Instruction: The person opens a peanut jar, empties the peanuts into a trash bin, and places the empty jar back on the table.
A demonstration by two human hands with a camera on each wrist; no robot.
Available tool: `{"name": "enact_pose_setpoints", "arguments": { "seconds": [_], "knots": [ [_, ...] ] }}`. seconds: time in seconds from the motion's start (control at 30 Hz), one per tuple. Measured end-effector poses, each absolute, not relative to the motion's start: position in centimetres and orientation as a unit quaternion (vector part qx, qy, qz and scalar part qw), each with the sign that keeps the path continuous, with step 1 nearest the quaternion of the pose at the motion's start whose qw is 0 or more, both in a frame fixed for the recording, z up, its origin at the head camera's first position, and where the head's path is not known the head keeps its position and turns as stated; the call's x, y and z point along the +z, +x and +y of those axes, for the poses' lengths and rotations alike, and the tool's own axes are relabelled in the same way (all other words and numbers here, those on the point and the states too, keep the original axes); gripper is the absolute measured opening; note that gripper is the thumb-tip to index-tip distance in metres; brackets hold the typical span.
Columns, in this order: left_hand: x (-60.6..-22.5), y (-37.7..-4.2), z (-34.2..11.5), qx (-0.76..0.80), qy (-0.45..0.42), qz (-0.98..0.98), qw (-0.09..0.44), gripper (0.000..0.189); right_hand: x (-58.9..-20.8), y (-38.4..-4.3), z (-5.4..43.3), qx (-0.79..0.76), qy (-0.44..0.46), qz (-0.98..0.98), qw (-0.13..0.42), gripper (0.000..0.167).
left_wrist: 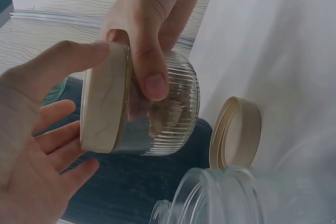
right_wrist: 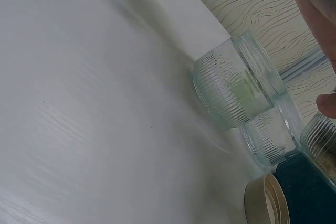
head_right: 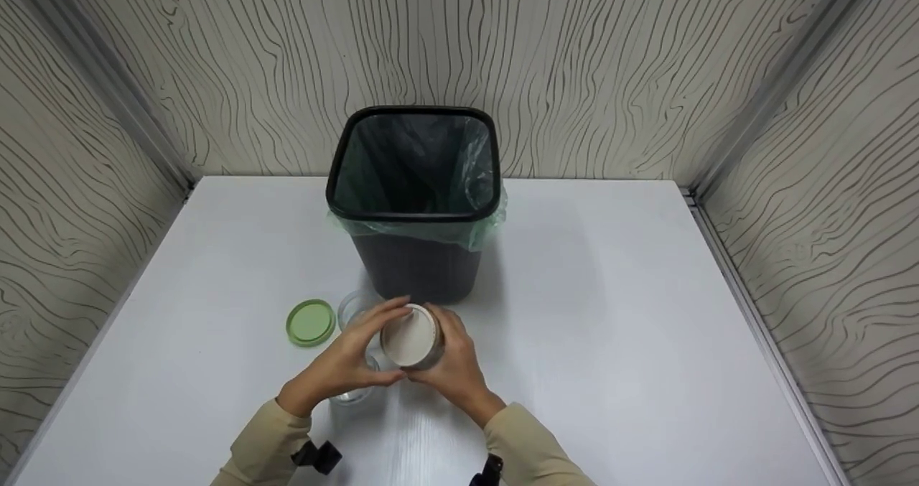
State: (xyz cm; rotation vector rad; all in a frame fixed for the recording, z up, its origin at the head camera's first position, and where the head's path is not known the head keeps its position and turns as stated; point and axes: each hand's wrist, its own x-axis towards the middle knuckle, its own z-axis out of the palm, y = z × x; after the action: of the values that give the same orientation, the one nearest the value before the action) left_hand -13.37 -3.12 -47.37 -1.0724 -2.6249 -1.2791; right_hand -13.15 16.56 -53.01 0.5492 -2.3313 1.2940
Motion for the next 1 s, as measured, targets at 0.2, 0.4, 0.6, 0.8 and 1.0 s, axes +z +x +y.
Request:
{"name": "enact_pose_setpoints", "arguments": {
  "seconds": [0.2, 0.4, 0.6, 0.8, 1.0],
  "knots": [
    [-47.35, -13.39, -3.17, -0.412, -0.349, -0.842, 0.015, 0.079, -52.83, -12.98, 16.55, 0.466, 0.2, -0.838, 0.201, 0.093],
    [-47.37, -13.34, -3.12, -0.423, -0.344, -0.838, 0.001, 0.08, -52.58, -12.69, 16.55, 0.483, 0.215, -0.828, 0.186, 0.092],
    [-47.69, -13.36, -2.97, -0.437, -0.35, -0.829, 0.006, 0.082, -52.47, -12.58, 16.59, 0.491, 0.224, -0.822, 0.182, 0.092],
    [-47.93, -13.42, -2.94, -0.438, -0.358, -0.824, 0.032, 0.082, -52.41, -12.62, 16.62, 0.489, 0.23, -0.82, 0.188, 0.09],
    [-48.08, -13.51, -3.01, -0.443, -0.359, -0.819, 0.063, 0.083, -52.16, -12.53, 16.62, 0.491, 0.23, -0.818, 0.189, 0.09]
  ]
}}
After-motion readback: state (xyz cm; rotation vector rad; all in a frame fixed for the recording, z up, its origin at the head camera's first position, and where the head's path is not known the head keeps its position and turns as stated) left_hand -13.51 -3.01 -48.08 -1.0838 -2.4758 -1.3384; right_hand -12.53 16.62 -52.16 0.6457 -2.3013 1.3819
